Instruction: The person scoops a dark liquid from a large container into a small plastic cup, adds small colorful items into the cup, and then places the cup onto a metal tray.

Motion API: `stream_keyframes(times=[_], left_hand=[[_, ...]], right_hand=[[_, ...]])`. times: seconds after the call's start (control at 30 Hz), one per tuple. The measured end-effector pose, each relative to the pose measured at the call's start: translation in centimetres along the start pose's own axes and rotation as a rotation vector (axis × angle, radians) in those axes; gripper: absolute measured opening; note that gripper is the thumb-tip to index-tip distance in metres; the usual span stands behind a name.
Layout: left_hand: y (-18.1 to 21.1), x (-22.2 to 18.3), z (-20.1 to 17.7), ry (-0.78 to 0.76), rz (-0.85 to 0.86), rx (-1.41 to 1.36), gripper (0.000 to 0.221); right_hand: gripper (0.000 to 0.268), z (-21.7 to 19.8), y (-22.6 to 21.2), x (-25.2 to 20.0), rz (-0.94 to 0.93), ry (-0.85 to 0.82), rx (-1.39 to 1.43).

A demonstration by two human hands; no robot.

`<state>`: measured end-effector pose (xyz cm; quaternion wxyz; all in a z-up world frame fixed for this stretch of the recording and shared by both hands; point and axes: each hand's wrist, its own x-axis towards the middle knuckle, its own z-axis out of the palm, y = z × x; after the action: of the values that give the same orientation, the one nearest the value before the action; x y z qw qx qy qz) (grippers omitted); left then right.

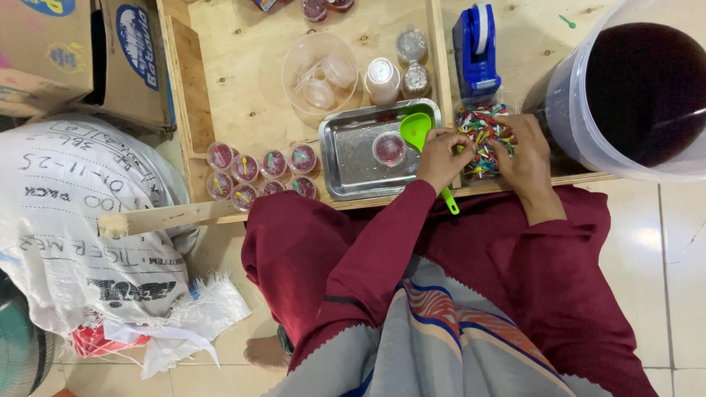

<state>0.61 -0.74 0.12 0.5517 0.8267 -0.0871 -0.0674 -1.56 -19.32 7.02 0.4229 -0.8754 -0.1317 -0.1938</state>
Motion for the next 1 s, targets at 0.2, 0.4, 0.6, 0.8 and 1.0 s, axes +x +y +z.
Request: stream_keyframes(times=[0.2,0.4,0.6,0.8,1.0], left_hand=[[-0.9,0.5,0.3,-0.011,0.019,-0.004,0.015],[0.1,0.3,-0.5,-0.055,-0.017,-0.020,0.020],[0.2,0.1,-0.8,-0.060,-0.055,-0.124,0.029],[0.1,-0.2,-0.7,-0.052,-0.122,-0.244,0.034],[0.4,0.0,-1.1,-0.067,-0.121,-0.192,0.025]], right_hand=[[0.028,0.9,-0.1,0.7,-0.204,-0.052,-0.089],[0.012,0.6,2.0,-0.4,-0.177,-0.088,-0.220],[0.008,1.3,2.8,-1.0,-0.063,-0.071,-0.043],[0.002,0.8,1.7,-0.6,0.085,-0.114,0.139],[0.004,0.8,0.6,-0.2,0.095,-0.144,0.195]])
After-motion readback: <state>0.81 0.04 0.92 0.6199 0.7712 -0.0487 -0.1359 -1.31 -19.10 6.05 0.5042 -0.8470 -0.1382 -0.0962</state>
